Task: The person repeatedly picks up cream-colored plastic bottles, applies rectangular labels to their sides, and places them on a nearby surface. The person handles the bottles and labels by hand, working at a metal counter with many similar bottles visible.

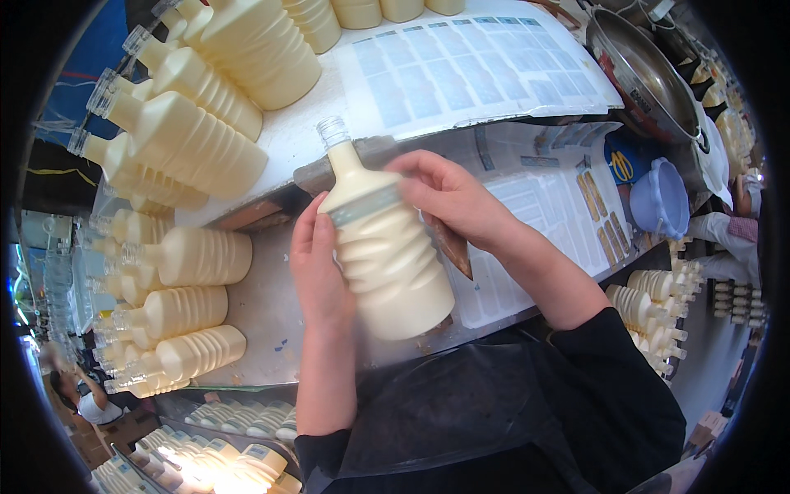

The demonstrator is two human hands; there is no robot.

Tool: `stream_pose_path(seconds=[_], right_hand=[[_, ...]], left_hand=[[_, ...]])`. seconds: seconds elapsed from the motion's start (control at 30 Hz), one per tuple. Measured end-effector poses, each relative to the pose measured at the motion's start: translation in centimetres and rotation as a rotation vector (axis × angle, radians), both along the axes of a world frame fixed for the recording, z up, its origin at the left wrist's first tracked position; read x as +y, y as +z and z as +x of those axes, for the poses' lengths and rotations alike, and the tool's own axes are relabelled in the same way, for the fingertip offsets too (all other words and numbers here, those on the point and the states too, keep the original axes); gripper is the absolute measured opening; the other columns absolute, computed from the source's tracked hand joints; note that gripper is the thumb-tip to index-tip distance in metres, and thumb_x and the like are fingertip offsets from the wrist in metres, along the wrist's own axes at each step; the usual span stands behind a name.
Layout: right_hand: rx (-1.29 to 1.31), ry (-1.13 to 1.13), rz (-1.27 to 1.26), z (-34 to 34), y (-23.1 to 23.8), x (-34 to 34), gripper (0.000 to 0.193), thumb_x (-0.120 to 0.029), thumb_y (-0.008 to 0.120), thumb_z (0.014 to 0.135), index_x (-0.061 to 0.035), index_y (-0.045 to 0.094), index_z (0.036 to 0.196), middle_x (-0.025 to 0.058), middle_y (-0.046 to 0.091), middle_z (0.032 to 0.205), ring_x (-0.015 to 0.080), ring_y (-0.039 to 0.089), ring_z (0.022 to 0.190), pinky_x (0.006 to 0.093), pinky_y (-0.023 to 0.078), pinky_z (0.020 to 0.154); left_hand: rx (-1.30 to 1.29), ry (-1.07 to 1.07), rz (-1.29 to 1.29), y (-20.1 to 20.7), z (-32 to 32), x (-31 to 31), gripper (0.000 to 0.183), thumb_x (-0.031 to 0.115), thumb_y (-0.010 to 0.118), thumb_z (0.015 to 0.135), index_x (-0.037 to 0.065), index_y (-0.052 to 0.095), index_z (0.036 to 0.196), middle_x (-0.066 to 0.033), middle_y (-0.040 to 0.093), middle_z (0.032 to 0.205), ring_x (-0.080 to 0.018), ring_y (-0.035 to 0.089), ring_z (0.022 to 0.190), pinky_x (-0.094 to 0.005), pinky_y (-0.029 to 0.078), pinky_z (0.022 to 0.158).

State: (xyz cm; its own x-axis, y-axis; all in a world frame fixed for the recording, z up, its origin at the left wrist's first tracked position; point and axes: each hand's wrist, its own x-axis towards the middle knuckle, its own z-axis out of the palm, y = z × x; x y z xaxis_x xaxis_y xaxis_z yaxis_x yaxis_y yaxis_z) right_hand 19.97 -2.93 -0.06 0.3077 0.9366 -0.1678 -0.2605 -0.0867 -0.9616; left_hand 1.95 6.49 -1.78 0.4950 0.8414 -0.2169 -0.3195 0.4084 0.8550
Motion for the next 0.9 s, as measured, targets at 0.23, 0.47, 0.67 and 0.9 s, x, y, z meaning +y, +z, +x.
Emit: stream_pose_path(seconds=[0.23, 0.47, 0.67, 0.9], right_hand=[[-0.018, 0.007, -0.010, 0.2, -0.9, 0.2, 0.028, -0.012, 0.063, 0.101, -0.0026, 0.057, 0.127, 0.0010, 0.068, 0.094, 0.0055, 0.063, 0.085, 0.0234, 0.052, 0.076], [-0.044, -0.035, -0.059, -0.1, -0.7, 0.5, 0.030, -0.013, 0.066, 0.099, -0.0024, 0.058, 0.126, 0.0019, 0.068, 0.094, 0.0070, 0.064, 0.085, 0.0242, 0.053, 0.077], [-0.018, 0.007, -0.066, 0.4, 0.5, -0.7, 0.040, -0.025, 0.055, 0.105, -0.0026, 0.056, 0.138, -0.0034, 0.060, 0.088, -0.0001, 0.047, 0.060, 0.0151, 0.038, 0.054], [-0.107, -0.020, -0.075, -0.5, 1.0, -0.7, 0.041, -0.026, 0.058, 0.104, -0.0033, 0.056, 0.138, -0.0038, 0.062, 0.094, -0.0010, 0.047, 0.068, 0.0163, 0.039, 0.059]], left_hand=[[0.014, 0.034, 0.001, 0.0, 0.2, -0.2, 0.035, 0.021, 0.054, 0.108, -0.002, 0.056, 0.134, -0.0149, 0.068, 0.123, -0.0216, 0.068, 0.111, -0.0369, 0.057, 0.097], [0.008, 0.013, -0.055, 0.4, 0.0, -0.1, 0.031, 0.012, 0.056, 0.106, 0.000, 0.059, 0.134, -0.0099, 0.066, 0.126, -0.0159, 0.063, 0.112, -0.0320, 0.053, 0.098], [-0.103, -0.031, -0.115, 0.1, -0.6, -0.2, 0.042, 0.023, 0.044, 0.109, 0.000, 0.053, 0.143, -0.0128, 0.062, 0.136, -0.0218, 0.060, 0.122, -0.0371, 0.048, 0.106], [-0.103, -0.057, -0.128, 0.7, -0.9, -0.3, 0.038, 0.022, 0.048, 0.107, 0.002, 0.050, 0.140, -0.0090, 0.064, 0.125, -0.0180, 0.061, 0.114, -0.0350, 0.050, 0.102]])
